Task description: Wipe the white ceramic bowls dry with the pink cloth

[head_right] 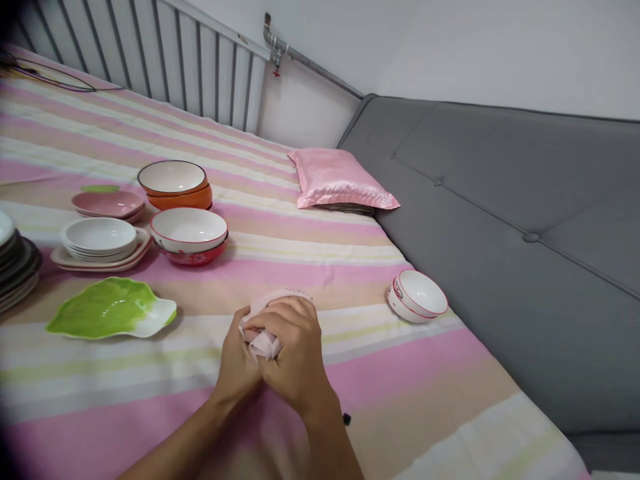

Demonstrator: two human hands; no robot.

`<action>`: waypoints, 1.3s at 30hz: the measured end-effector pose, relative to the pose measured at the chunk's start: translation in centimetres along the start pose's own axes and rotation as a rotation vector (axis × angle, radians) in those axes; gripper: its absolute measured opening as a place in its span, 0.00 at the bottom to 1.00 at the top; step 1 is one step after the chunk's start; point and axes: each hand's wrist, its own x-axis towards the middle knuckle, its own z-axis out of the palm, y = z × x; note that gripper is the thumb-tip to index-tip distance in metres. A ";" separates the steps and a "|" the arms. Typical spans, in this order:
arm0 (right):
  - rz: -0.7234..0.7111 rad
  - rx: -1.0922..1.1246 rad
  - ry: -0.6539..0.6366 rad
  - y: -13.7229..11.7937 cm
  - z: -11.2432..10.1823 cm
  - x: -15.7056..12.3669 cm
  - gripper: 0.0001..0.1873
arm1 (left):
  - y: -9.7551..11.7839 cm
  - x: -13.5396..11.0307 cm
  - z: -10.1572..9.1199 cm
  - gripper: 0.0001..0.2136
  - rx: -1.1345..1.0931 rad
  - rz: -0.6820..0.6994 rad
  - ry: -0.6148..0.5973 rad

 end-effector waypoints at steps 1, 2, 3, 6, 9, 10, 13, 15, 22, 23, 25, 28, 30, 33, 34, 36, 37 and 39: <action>0.001 0.025 -0.017 0.0 -0.2 0.0 0.08 | 0.1 0.0 0.0 0.23 -0.035 -0.018 -0.023; 0.006 0.054 -0.034 0.0 -0.4 0.0 0.08 | 0.1 0.1 -0.1 0.25 -0.065 -0.030 -0.052; 0.015 0.087 -0.049 0.0 -0.8 0.0 0.08 | 0.2 0.1 -0.1 0.26 -0.090 -0.040 -0.077; 0.089 0.219 -0.049 0.5 -2.0 -0.3 0.06 | 0.4 0.5 -0.1 0.29 -0.107 -0.093 -0.066; 0.289 0.373 0.089 1.6 -2.7 -0.6 0.08 | 0.5 1.1 -0.1 0.30 -0.064 -0.186 0.032; 0.368 0.427 0.177 2.2 -2.8 -0.7 0.10 | 0.5 1.3 -0.1 0.29 -0.059 -0.230 0.064; 0.582 0.622 0.528 4.4 -2.7 -0.8 0.14 | 0.4 1.7 -0.1 0.28 -0.058 -0.328 0.111; 0.704 0.749 0.701 6.2 -2.8 -1.0 0.17 | 0.5 1.7 -0.1 0.29 -0.056 -0.341 0.109; 0.961 0.479 0.896 10.7 -3.2 -2.2 0.27 | 0.3 1.7 -0.2 0.28 -0.055 -0.354 0.108; 0.931 0.419 0.872 10.8 -3.2 -2.3 0.28 | 0.3 1.7 -0.2 0.28 -0.055 -0.355 0.102; 0.865 0.252 0.772 10.6 -3.2 -2.3 0.28 | 0.2 1.7 -0.2 0.28 -0.058 -0.359 0.105; 0.831 -0.161 0.503 9.5 -3.3 -2.3 0.18 | 0.4 1.7 -0.2 0.27 -0.068 -0.366 0.115; 0.849 -0.415 0.325 8.7 -3.3 -2.4 0.15 | 0.5 1.7 -0.2 0.27 -0.067 -0.366 0.117; 0.892 -0.600 0.187 8.0 -3.4 -2.7 0.25 | 0.6 1.7 -0.2 0.27 -0.050 -0.366 0.118; 0.915 -0.613 0.171 8.0 -3.3 -2.8 0.28 | 0.6 1.7 -0.2 0.26 -0.048 -0.366 0.120; 0.969 -0.601 0.123 8.1 -3.1 -3.0 0.30 | 0.6 1.7 -0.2 0.26 -0.053 -0.365 0.121; 0.992 -0.589 0.085 8.3 -3.0 -3.1 0.31 | 0.6 1.7 -0.1 0.27 -0.057 -0.364 0.118; 1.016 -0.576 -0.006 8.6 -2.8 -3.1 0.31 | 0.6 1.7 -0.1 0.26 -0.060 -0.366 0.117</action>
